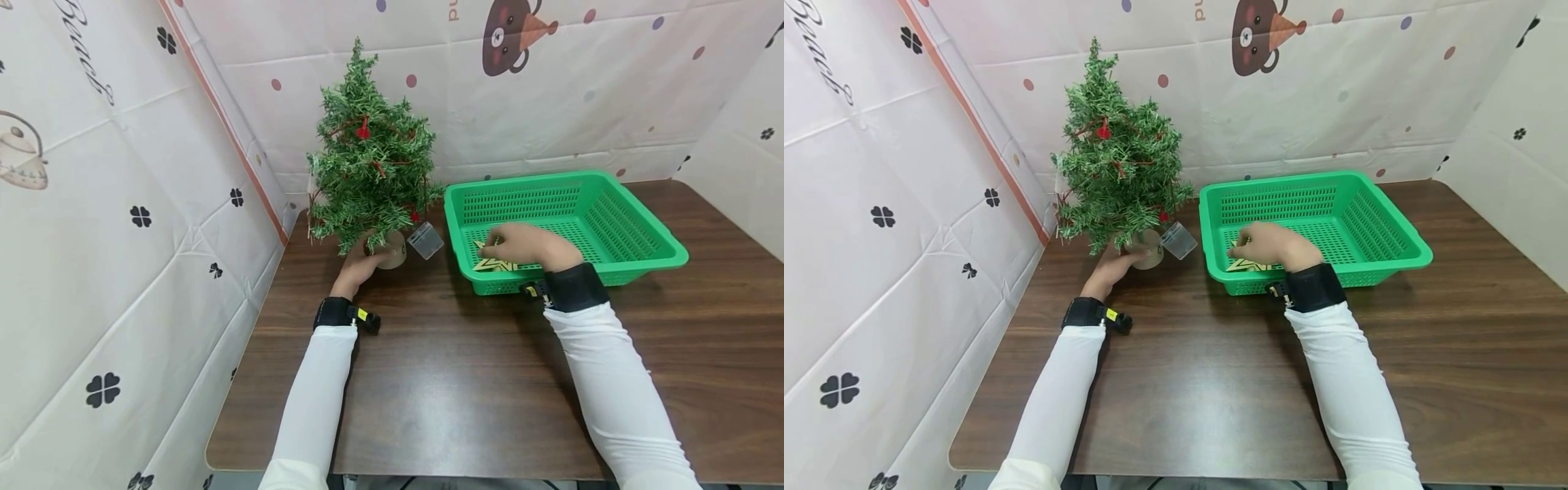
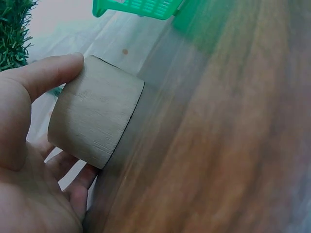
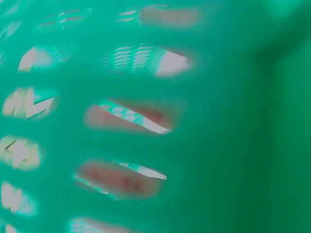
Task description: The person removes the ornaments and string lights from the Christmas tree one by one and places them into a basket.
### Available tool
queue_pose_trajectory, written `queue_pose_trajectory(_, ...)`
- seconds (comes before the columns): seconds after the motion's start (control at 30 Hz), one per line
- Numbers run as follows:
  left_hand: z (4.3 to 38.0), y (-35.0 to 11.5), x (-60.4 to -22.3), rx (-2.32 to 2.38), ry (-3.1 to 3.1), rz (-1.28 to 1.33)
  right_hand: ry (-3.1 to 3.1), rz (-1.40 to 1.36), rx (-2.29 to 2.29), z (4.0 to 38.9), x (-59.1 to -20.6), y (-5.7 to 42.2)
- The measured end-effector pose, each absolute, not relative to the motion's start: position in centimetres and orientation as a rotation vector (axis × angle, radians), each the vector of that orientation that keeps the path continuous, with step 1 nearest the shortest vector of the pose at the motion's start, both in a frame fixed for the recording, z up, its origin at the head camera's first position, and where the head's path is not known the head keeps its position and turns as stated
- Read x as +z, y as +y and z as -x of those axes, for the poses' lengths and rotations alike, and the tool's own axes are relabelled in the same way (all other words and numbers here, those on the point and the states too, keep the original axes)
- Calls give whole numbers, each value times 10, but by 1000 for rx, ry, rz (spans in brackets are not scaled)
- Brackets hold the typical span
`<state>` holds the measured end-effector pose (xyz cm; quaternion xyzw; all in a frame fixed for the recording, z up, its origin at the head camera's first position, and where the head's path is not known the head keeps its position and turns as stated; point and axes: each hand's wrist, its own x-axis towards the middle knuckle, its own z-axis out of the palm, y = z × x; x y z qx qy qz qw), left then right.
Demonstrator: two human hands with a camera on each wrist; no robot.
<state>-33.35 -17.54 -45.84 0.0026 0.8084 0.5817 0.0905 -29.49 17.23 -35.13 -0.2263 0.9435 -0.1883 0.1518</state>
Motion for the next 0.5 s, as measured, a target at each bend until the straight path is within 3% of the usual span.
queue_pose_trajectory(0.5,333,-178,-457,1668,2348,-110,3028,671,-807,268,-324,142)
